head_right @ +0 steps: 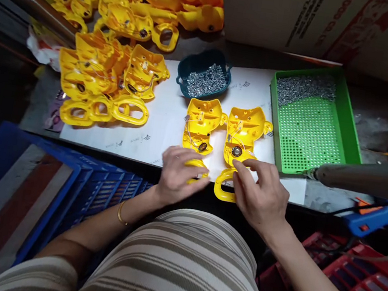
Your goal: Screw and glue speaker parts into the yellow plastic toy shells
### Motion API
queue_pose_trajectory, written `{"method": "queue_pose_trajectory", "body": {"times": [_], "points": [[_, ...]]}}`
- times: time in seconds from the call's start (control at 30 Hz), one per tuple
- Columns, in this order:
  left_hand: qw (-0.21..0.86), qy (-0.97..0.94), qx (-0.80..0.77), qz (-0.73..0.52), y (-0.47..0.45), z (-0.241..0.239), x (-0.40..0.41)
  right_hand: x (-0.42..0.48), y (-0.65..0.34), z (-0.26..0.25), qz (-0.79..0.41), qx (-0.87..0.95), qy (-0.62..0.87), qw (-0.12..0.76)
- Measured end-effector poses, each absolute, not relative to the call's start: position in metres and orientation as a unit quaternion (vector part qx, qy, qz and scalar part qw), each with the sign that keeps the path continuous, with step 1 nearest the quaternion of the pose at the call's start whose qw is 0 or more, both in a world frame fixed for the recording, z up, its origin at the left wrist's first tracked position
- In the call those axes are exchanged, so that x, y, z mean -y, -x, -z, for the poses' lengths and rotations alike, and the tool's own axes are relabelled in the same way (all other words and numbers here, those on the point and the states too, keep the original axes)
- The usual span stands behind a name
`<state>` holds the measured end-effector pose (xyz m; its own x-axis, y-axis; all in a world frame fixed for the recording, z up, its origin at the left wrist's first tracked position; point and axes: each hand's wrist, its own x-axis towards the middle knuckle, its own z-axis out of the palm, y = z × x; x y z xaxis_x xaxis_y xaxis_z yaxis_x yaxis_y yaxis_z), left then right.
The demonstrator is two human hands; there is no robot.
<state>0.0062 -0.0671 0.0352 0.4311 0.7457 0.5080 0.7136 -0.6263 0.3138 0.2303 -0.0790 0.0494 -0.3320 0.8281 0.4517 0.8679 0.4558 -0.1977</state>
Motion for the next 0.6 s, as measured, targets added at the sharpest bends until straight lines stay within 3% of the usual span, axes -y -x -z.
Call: {"method": "queue_pose_trajectory", "body": {"times": [0.17, 0.37, 0.6], "points": [[-0.013, -0.765, -0.586, -0.267, 0.026, -0.031, 0.057, 0.045, -0.186, -0.053, 0.033, 0.856, 0.459, 0.238], [0.031, -0.773, -0.577, -0.26, 0.028, -0.024, 0.061, 0.016, -0.158, -0.046, -0.022, 0.887, 0.453, 0.083], [0.031, -0.773, -0.571, -0.274, 0.032, -0.024, 0.054, 0.01, -0.159, -0.044, -0.028, 0.895, 0.442, 0.059]]}}
